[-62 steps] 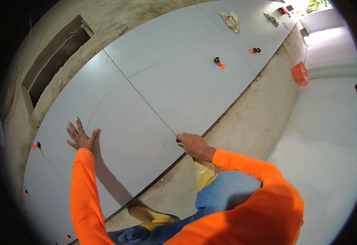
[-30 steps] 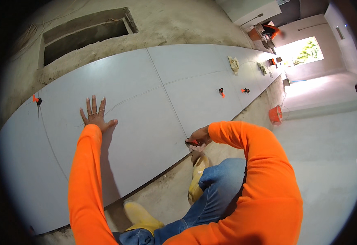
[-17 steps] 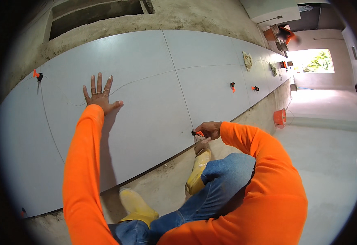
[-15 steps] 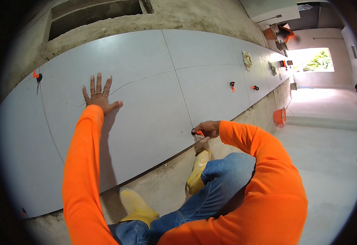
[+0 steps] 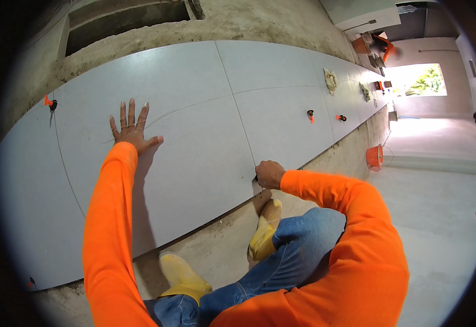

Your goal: The person installs large white floor tiles by placing them on the ground and securing them with orange tile leveling clips and wedges. They repeatedly insert the clips into the tile edges and tap the wedges to tighten the leveling system, ensuring the tiles remain flush and aligned.

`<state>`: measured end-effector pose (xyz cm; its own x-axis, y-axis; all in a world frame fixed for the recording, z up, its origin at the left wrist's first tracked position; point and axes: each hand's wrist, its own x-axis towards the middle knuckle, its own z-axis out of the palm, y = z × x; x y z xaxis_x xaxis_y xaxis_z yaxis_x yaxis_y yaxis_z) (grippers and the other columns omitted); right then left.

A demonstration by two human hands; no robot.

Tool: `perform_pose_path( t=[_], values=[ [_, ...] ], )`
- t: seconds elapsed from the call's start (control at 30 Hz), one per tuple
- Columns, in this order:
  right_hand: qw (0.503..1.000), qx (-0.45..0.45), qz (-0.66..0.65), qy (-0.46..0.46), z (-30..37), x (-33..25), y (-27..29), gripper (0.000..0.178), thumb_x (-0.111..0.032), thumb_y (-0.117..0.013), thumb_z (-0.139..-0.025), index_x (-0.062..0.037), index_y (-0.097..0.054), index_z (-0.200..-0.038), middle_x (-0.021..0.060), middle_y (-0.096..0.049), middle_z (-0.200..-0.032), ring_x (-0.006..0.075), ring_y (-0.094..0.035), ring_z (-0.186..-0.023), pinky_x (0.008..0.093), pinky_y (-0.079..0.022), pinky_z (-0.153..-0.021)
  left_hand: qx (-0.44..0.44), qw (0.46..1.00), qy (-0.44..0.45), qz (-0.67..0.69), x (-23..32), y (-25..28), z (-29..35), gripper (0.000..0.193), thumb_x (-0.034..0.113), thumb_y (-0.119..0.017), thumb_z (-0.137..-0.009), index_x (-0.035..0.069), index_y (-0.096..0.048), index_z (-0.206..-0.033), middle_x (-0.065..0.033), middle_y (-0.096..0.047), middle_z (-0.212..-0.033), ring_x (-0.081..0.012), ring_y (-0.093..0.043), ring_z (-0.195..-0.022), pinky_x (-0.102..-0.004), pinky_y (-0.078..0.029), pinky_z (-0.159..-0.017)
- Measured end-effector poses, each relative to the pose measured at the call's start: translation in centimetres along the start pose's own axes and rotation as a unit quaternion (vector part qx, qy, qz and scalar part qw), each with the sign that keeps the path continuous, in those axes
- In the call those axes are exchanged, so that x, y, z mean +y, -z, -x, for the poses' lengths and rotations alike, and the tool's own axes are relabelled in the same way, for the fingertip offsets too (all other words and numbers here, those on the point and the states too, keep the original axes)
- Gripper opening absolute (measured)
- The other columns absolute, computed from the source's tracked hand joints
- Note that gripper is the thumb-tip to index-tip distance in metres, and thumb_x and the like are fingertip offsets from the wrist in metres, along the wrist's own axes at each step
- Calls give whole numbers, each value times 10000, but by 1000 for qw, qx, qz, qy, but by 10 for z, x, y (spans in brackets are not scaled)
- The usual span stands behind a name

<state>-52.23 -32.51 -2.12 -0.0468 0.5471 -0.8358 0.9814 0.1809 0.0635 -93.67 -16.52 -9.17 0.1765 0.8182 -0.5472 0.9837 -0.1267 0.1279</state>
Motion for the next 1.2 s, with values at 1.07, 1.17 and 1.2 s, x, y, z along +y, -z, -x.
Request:
perform_pose_path(
  t=[1.07, 1.17, 1.2],
  values=[
    [989, 41, 109, 88, 21, -1, -21, 223, -185, -585, -970, 0, -707, -998, 178, -756, -841, 363, -757, -811, 463, -598, -753, 18, 1000, 2, 4, 0, -4, 1, 1284, 971, -593, -681, 413, -30, -1691, -31, 148, -1776, -265, 252, -1605, -673, 124, -1231],
    [988, 23, 123, 88, 20, -4, -16, 255, -225, -593, -987, 1, -708, -967, 191, -751, -839, 362, -758, -809, 458, -602, -750, 24, 1000, 0, -1, 0, -4, 2, 1283, 970, -598, -679, 405, -52, -1694, -34, 132, -1779, -263, 242, -1608, -673, 115, -1235],
    [994, 45, 80, 54, 19, -3, -15, 266, -238, -601, -983, 4, -709, -955, 203, -750, -856, 370, -756, -821, 466, -601, -759, 25, 1000, 2, 0, 1, -3, 3, 1281, 967, -599, -681, 404, -53, -1694, -34, 130, -1779, -263, 238, -1609, -670, 114, -1236]
  ],
)
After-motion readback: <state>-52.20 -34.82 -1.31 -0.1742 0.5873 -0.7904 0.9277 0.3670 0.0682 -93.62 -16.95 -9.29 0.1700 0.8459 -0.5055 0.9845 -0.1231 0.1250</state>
